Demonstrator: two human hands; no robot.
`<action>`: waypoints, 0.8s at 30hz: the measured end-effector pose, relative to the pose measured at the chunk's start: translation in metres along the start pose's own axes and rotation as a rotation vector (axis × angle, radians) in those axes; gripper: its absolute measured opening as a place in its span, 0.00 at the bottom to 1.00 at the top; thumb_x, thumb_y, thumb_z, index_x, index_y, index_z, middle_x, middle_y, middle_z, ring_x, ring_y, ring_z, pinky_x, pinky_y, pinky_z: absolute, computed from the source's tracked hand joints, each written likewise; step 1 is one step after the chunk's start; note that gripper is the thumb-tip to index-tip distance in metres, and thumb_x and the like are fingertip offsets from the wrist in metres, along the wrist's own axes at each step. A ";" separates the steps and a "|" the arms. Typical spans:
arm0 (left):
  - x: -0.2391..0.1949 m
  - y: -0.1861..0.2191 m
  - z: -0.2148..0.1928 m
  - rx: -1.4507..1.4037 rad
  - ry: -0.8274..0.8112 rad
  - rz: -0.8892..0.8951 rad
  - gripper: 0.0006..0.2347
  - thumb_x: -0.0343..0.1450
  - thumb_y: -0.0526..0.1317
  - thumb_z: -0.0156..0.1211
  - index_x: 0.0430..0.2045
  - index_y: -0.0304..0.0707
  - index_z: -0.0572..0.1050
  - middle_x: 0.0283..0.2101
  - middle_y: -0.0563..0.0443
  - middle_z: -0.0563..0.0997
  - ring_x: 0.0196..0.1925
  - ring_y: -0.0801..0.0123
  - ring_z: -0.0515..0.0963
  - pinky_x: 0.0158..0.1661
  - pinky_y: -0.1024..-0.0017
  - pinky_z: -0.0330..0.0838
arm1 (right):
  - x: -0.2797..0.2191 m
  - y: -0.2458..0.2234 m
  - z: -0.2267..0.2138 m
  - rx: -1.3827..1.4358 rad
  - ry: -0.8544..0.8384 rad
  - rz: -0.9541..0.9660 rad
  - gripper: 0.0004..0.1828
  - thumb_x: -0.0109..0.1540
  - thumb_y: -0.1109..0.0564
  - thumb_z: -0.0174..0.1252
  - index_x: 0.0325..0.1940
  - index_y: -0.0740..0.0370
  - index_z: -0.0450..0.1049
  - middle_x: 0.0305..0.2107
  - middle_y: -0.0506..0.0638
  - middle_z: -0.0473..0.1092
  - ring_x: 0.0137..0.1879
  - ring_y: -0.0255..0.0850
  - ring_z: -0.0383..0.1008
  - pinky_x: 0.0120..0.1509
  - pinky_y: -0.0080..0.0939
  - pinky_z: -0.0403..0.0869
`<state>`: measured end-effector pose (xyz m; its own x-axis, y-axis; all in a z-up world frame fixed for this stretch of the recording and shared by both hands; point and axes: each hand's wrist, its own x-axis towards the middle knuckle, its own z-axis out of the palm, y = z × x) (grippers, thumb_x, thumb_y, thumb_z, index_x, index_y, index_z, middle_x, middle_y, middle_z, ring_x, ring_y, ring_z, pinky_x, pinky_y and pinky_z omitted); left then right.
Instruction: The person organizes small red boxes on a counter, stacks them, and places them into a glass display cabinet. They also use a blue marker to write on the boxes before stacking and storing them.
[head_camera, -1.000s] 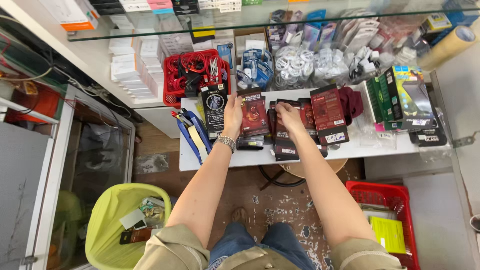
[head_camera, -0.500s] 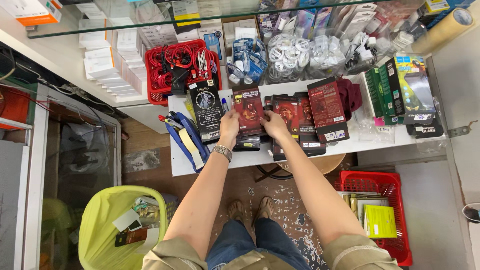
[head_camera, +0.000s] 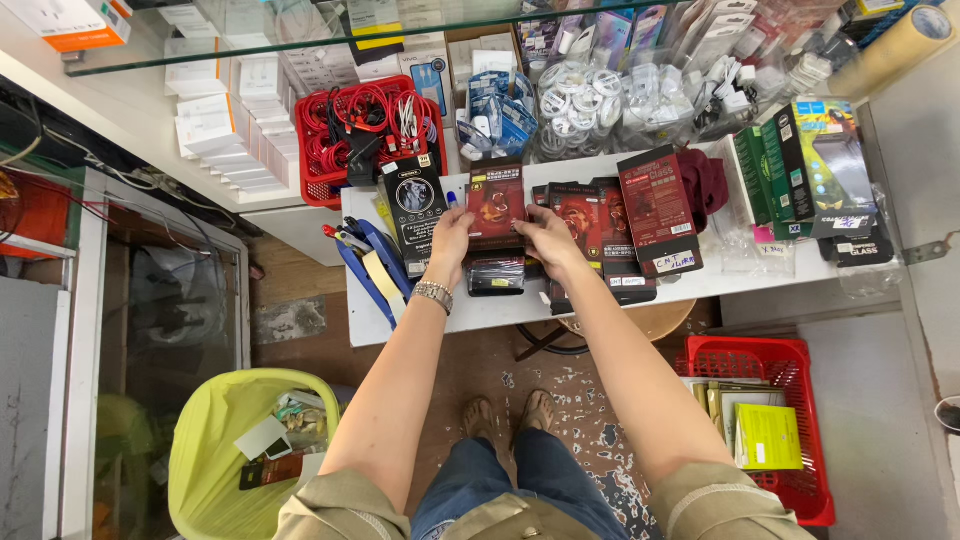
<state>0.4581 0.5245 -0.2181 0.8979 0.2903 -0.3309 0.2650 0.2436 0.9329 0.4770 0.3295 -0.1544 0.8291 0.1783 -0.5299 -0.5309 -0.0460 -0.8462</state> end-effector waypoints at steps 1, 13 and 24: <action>-0.002 -0.002 -0.004 0.016 0.004 -0.047 0.19 0.74 0.37 0.55 0.59 0.25 0.68 0.56 0.43 0.79 0.58 0.65 0.77 0.58 0.71 0.68 | 0.001 0.003 0.004 0.023 -0.014 0.000 0.37 0.62 0.56 0.62 0.74 0.58 0.59 0.55 0.51 0.70 0.56 0.38 0.71 0.55 0.41 0.71; -0.021 0.019 -0.016 -0.169 -0.060 -0.235 0.21 0.75 0.42 0.54 0.61 0.31 0.67 0.54 0.44 0.79 0.52 0.60 0.81 0.52 0.59 0.78 | 0.030 0.052 -0.003 -0.672 0.097 -0.015 0.34 0.68 0.44 0.53 0.71 0.69 0.62 0.59 0.65 0.70 0.65 0.54 0.72 0.67 0.48 0.69; -0.012 0.033 -0.034 -0.264 -0.064 -0.213 0.21 0.75 0.42 0.56 0.62 0.33 0.67 0.53 0.47 0.80 0.53 0.64 0.80 0.54 0.60 0.76 | 0.025 0.034 -0.010 -0.127 -0.014 0.113 0.28 0.65 0.47 0.54 0.64 0.68 0.70 0.46 0.63 0.77 0.49 0.50 0.77 0.52 0.50 0.74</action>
<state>0.4439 0.5603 -0.1882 0.8545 0.1503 -0.4973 0.3568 0.5260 0.7720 0.4816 0.3224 -0.1965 0.7625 0.1782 -0.6219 -0.5935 -0.1899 -0.7821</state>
